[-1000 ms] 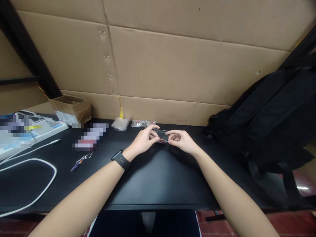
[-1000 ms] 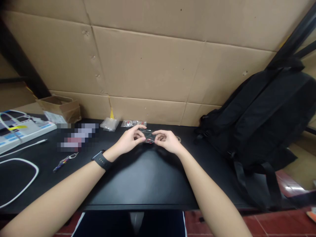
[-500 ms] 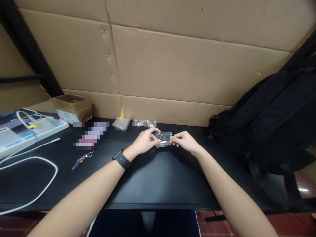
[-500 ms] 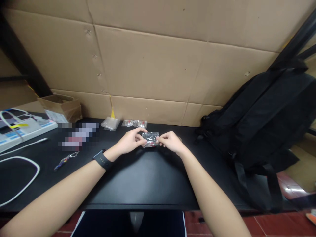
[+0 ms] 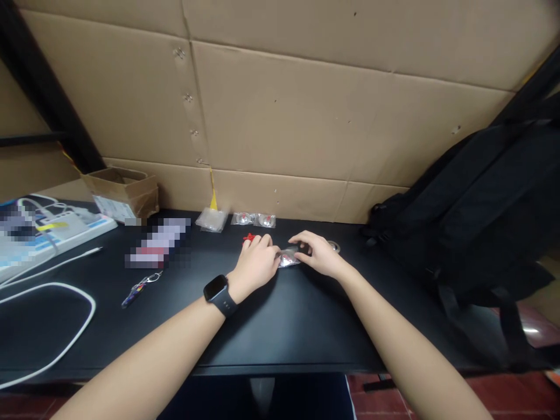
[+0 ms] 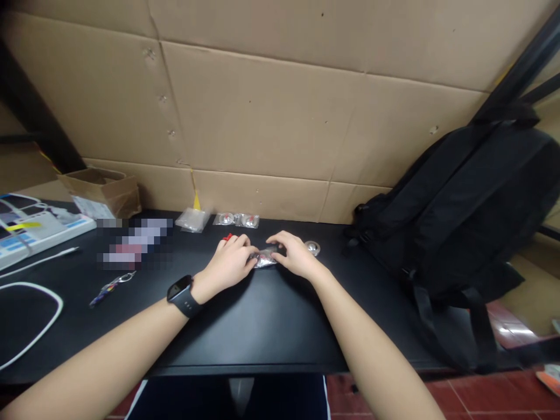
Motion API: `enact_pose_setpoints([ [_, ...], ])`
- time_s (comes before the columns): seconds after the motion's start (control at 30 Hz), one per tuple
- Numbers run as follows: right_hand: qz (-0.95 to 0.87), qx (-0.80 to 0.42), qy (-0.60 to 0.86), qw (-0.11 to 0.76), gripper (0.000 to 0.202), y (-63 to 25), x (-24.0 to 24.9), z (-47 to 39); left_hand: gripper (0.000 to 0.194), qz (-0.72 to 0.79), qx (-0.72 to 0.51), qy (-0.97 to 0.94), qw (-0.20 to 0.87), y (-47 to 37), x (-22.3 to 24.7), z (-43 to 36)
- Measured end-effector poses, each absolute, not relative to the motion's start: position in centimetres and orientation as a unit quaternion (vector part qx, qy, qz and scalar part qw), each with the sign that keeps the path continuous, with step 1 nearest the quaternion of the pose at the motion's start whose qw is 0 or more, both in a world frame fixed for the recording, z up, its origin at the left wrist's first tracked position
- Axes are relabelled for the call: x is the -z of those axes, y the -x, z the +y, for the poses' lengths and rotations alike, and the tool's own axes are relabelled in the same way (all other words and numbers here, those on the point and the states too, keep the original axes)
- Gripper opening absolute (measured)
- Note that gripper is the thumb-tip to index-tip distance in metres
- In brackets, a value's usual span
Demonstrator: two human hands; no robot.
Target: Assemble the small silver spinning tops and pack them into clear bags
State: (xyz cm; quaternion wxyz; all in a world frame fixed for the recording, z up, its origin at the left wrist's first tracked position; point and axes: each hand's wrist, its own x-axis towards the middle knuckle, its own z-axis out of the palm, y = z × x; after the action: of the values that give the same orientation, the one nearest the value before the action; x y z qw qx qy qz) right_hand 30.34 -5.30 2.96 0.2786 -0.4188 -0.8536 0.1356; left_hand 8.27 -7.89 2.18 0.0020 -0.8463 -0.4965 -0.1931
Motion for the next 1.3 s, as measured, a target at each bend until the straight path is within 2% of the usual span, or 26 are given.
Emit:
enact_pose_setpoints([
  [0.13, -0.900, -0.143, 0.365, 0.189, 0.047, -30.6, -3.7, -5.9, 0.036, -0.470, 0.186, 0.863, -0.006, -8.2, -2.3, -8.1],
  [0.23, -0.890, -0.152, 0.394, 0.175, 0.058, -30.8, -3.6, -6.1, 0.039, -0.456, 0.171, 0.873, -0.020, -8.2, -2.5, -8.3],
  [0.3, -0.881, -0.148, 0.409, 0.187, 0.051, -30.8, -3.5, -6.1, 0.037, -0.450, 0.163, 0.878, -0.019, -8.1, -2.5, -8.3],
  [0.43, -0.870, -0.159, 0.418, 0.206, 0.016, -30.7, -3.6, -5.9, 0.019, -0.458, 0.172, 0.872, -0.016, -8.1, -2.3, -7.8],
  [0.57, -0.831, -0.223, 0.450, 0.237, 0.018, -31.0, -3.6, -5.6, 0.021, -0.477, 0.203, 0.854, -0.043, -8.3, -2.0, -7.2],
  [0.67, -0.805, -0.247, 0.486, 0.234, 0.016, -31.3, -3.3, -5.4, 0.036, -0.493, 0.234, 0.835, -0.068, -8.7, -1.6, -7.1],
  [0.73, -0.802, -0.220, 0.509, 0.223, 0.017, -31.4, -3.2, -5.3, 0.041, -0.498, 0.231, 0.833, -0.065, -8.9, -1.5, -7.2],
  [0.9, -0.846, -0.093, 0.473, 0.228, 0.029, -30.9, -3.2, -5.6, 0.039, -0.482, 0.217, 0.849, -0.021, -9.3, -1.8, -7.2],
  [1.13, -0.854, -0.040, 0.485, 0.184, 0.027, -30.8, -2.0, -4.3, 0.018, -0.476, 0.219, 0.851, 0.017, -9.3, -2.5, -7.4],
  [1.3, -0.828, -0.006, 0.525, 0.195, 0.030, -31.4, -1.2, -0.3, 0.020, -0.509, 0.254, 0.822, 0.040, -5.5, -4.5, -5.5],
])
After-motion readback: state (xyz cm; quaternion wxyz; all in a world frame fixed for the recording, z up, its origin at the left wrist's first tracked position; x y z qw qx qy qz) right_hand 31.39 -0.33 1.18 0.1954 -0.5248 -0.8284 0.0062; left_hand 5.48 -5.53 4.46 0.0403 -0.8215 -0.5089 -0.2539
